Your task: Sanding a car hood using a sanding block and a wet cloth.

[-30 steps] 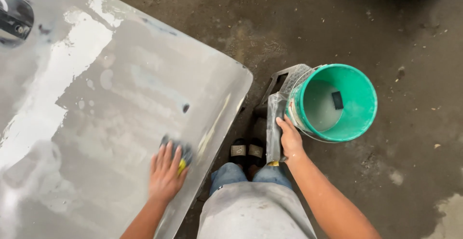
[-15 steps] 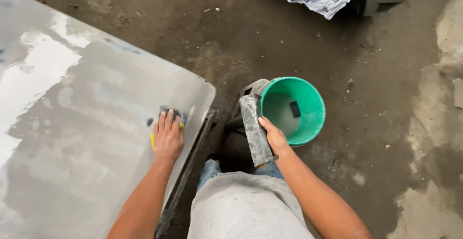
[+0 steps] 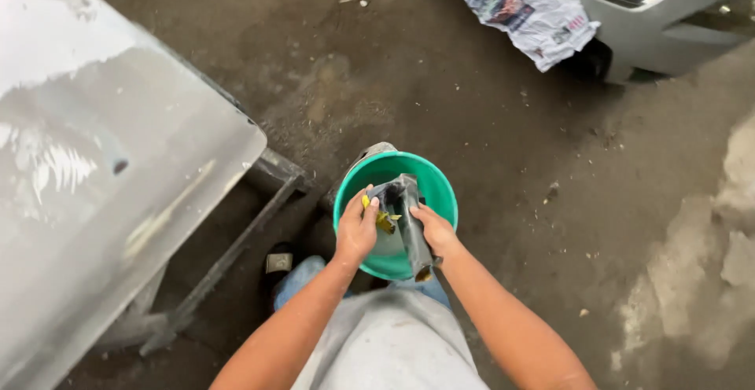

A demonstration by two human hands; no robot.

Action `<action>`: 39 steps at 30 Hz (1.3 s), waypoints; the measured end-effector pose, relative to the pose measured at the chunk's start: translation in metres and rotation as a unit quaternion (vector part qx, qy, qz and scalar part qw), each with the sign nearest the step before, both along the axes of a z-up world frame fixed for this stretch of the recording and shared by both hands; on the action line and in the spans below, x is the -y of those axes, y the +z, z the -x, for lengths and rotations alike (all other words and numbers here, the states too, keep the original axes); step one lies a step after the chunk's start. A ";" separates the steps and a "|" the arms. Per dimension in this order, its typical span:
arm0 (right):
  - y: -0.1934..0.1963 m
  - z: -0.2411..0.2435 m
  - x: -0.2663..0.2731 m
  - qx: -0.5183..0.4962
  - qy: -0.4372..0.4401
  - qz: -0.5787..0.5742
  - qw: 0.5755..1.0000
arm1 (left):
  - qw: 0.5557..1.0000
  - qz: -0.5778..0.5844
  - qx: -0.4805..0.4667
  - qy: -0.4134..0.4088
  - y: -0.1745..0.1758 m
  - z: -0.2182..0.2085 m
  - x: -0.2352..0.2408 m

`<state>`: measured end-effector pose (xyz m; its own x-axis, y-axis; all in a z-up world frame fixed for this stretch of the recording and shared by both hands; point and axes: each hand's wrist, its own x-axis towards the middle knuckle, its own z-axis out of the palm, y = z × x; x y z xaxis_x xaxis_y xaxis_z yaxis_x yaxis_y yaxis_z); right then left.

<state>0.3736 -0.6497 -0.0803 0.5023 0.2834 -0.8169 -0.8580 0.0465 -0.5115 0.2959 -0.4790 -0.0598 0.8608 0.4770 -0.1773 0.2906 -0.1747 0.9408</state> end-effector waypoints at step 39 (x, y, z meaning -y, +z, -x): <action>-0.122 -0.041 0.012 -0.221 0.113 -0.100 0.963 | 0.979 -0.167 -0.010 0.120 -0.005 -0.015 0.104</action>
<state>0.4142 -0.6621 -0.2018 0.0242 0.5179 -0.8551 -0.9898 -0.1078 -0.0933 0.3108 -0.5827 -0.0647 0.7152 0.6988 0.0070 0.3783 -0.3956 0.8369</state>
